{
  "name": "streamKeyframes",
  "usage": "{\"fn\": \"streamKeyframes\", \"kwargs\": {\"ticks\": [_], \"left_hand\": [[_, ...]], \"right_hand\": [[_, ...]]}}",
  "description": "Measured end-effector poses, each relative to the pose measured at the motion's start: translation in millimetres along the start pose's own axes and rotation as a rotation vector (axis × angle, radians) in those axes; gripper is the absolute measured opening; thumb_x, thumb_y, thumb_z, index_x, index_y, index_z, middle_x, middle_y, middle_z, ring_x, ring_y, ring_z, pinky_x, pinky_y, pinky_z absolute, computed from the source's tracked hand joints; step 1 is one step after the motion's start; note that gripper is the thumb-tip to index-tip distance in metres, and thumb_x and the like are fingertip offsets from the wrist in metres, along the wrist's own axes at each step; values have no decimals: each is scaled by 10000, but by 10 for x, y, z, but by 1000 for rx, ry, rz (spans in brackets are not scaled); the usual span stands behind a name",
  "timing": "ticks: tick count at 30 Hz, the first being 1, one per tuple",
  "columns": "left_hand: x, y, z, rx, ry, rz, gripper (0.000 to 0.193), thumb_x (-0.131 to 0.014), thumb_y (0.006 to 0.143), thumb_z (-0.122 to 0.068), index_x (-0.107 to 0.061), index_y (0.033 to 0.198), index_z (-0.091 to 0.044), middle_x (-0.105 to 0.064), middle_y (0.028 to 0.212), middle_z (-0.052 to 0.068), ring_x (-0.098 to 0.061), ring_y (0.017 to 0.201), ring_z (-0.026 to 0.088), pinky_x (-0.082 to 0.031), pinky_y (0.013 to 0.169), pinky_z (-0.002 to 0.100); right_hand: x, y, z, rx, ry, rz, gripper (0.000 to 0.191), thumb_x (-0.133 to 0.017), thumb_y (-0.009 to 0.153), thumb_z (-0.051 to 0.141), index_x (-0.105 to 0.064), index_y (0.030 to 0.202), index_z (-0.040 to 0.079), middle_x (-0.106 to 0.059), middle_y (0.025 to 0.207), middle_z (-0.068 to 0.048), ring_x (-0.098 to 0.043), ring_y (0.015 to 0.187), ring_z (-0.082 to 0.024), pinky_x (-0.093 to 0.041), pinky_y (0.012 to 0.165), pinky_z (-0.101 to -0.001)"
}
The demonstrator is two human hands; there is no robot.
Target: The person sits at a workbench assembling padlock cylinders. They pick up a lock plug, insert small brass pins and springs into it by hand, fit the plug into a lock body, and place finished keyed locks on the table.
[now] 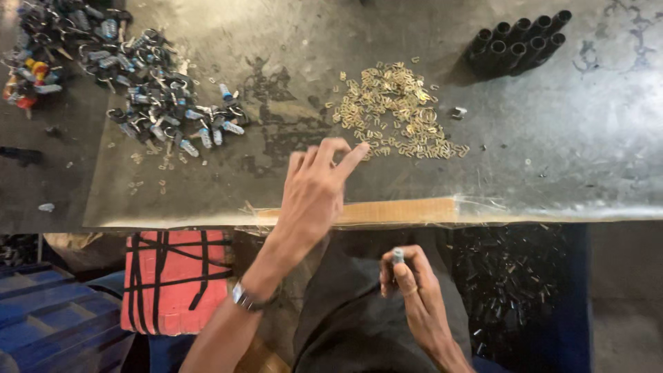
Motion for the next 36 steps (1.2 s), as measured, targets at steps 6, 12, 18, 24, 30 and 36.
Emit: {"fn": "streamKeyframes", "kwargs": {"ticks": [6, 12, 18, 24, 30, 36], "left_hand": [[-134, -103, 195, 55, -26, -82, 487, -594, 807, 119, -631, 1248, -85, -611, 1237, 43, -596, 1098, 218, -408, 961, 377], [-93, -181, 218, -23, 71, -4, 491, -626, 785, 84, -644, 1229, -126, -615, 1201, 28, -603, 1074, 211, -405, 983, 389], [-5, -313, 184, 21, 89, -22, 508, -639, 850, 30, -653, 1342, -97, -593, 1252, 38, -574, 1135, 223, -390, 1014, 394], [-36, -476, 64, -57, 41, -2, 563, -765, 825, -431, -641, 1243, -74, -574, 1215, 62, -533, 1143, 265, -328, 990, 469], [-110, -698, -43, -56, 14, -15, 263, -800, 881, -255, -707, 1089, -122, -632, 1074, 0, -596, 1042, 216, -370, 977, 419], [-179, -952, -244, 274, -655, -214, 123, -770, 911, -32, -674, 980, -66, -683, 949, -10, -638, 840, 123, -499, 775, 299]], "right_hand": [[195, -110, -28, -2, 19, -113, 336, -540, 1024, 318, -571, 1142, 6, -683, 965, -109, -650, 852, -176, -545, 775, -329], [167, 6, -16, -47, 24, -45, 307, -551, 1031, 288, -583, 1163, 13, -674, 951, -99, -631, 846, -167, -530, 777, -318], [126, 66, -8, -97, 4, 4, 307, -563, 1020, 294, -599, 1142, 15, -675, 930, -95, -632, 837, -163, -534, 769, -316], [80, 71, 79, -55, 130, 62, 231, -603, 1014, 253, -528, 1066, 41, -672, 957, -113, -626, 835, -177, -524, 770, -328], [128, -9, 140, -142, 387, -2, 190, -581, 1025, 237, -495, 1048, 69, -515, 910, -47, -458, 751, -139, -428, 702, -321], [129, -38, 230, -128, 615, 39, 159, -555, 1074, 184, -477, 1020, 56, -480, 914, -39, -455, 799, -151, -455, 771, -358]]}}
Point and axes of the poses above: each hand's wrist, its own y-axis towards the middle knuckle, its own x-axis out of the back of the hand, z = x × y, the point moved 3 cm from there along y, towards the middle knuckle
